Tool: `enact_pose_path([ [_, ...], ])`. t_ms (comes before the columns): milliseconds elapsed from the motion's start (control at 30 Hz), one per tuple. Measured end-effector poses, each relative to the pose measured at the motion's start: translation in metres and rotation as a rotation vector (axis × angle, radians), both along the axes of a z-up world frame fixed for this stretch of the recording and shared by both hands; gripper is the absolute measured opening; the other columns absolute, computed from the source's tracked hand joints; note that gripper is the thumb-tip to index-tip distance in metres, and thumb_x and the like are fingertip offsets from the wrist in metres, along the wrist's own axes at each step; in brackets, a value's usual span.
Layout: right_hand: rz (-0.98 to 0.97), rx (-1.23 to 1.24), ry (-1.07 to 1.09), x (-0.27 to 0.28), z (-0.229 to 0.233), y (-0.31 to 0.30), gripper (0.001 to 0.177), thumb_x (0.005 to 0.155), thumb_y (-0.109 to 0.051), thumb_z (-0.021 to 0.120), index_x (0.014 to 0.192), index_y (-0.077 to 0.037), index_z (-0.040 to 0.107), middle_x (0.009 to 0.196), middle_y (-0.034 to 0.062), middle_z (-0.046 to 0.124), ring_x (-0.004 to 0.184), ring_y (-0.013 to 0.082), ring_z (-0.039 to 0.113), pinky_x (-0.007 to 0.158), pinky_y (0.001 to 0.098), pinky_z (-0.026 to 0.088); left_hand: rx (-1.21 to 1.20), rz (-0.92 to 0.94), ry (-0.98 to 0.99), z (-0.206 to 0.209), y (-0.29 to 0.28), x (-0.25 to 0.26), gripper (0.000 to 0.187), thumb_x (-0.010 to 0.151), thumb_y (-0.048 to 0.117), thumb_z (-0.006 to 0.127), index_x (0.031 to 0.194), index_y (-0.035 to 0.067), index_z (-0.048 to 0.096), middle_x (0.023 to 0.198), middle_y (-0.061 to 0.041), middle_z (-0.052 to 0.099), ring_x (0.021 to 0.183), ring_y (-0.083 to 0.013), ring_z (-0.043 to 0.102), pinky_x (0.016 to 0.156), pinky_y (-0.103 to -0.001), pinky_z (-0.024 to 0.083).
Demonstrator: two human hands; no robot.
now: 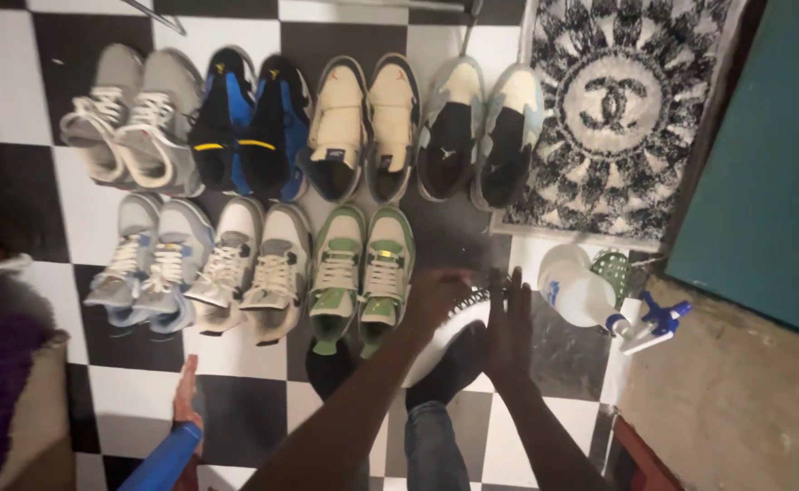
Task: The person picks up a green and white sneaker and a green insole, then places them back on the floor. They spray a metal shoe rack with a cleaning solution and wipe the rack with a cloth, cleaning multiple bars and sections.
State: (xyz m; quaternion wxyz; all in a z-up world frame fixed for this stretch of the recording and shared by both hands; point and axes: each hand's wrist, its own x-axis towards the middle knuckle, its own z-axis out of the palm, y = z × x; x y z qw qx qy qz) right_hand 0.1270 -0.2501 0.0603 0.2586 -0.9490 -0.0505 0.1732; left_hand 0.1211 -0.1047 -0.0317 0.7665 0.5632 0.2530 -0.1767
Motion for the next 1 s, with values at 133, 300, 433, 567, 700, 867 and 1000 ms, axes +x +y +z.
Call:
enact_pose_path([
  [133,0.24,-0.201,-0.051,0.003,0.033,0.015,0.092,0.069,-0.022,0.079,0.15,-0.009,0.038,0.158,0.0229,0.033,0.146,0.0456,0.026,0.11,0.0624,0.027,-0.283,0.044,0.178,0.067,0.033,-0.004,0.021,0.09,0.016,0.077,0.102,-0.002,0.077,0.088,-0.006,0.075,0.079,-0.0142,0.069,0.072,-0.03,0.055],
  [300,0.353,-0.205,0.161,0.007,0.062,0.053,0.047,0.081,-0.035,0.076,0.114,-0.009,0.056,0.11,0.0115,0.067,0.118,0.034,0.061,0.101,0.0542,0.046,-0.44,0.091,0.297,0.117,0.082,-0.015,0.029,0.091,0.027,0.066,0.105,0.005,0.077,0.093,-0.007,0.076,0.082,-0.0169,0.073,0.076,-0.031,0.059],
  [433,0.26,-0.135,0.344,-0.007,0.056,0.082,0.036,0.087,-0.036,0.074,0.103,-0.009,0.056,0.094,0.0127,0.072,0.095,0.0354,0.07,0.082,0.0485,0.053,-0.346,0.241,0.293,0.074,0.128,-0.037,0.032,0.094,0.03,0.061,0.11,0.006,0.075,0.094,-0.008,0.074,0.082,-0.0183,0.072,0.076,-0.032,0.061],
  [567,0.1,0.043,0.415,-0.02,0.047,0.127,0.042,0.091,-0.03,0.072,0.114,-0.005,0.047,0.086,0.0211,0.073,0.086,0.0426,0.072,0.071,0.0537,0.054,-0.155,0.362,0.468,0.059,0.193,-0.059,0.029,0.098,0.024,0.06,0.116,0.003,0.072,0.093,-0.009,0.073,0.08,-0.0202,0.072,0.075,-0.032,0.059],
  [700,-0.094,0.319,0.523,-0.013,0.071,0.168,0.053,0.089,-0.022,0.072,0.127,-0.004,0.039,0.086,0.0225,0.075,0.084,0.0414,0.075,0.068,0.0514,0.059,-0.218,0.43,0.5,0.021,0.235,-0.101,0.028,0.096,0.019,0.059,0.115,0.002,0.071,0.089,-0.008,0.073,0.077,-0.0214,0.071,0.071,-0.033,0.057],
  [867,0.107,0.286,0.308,0.005,0.053,0.172,0.058,0.078,-0.023,0.078,0.121,-0.012,0.04,0.085,0.0071,0.07,0.07,0.0236,0.072,0.064,0.036,0.057,-0.203,0.54,0.488,0.064,0.227,-0.093,0.025,0.095,0.019,0.06,0.113,0.004,0.07,0.089,-0.007,0.073,0.078,-0.0202,0.072,0.071,-0.031,0.058],
  [1000,-0.167,0.628,0.529,0.019,0.048,0.167,0.042,0.083,-0.004,0.07,0.115,0.004,0.042,0.091,0.0101,0.061,0.066,0.0143,0.06,0.057,0.0204,0.049,-0.443,0.577,0.275,-0.059,0.206,-0.145,0.025,0.097,0.021,0.063,0.109,0.0,0.069,0.087,-0.012,0.069,0.074,-0.0252,0.066,0.066,-0.035,0.052],
])
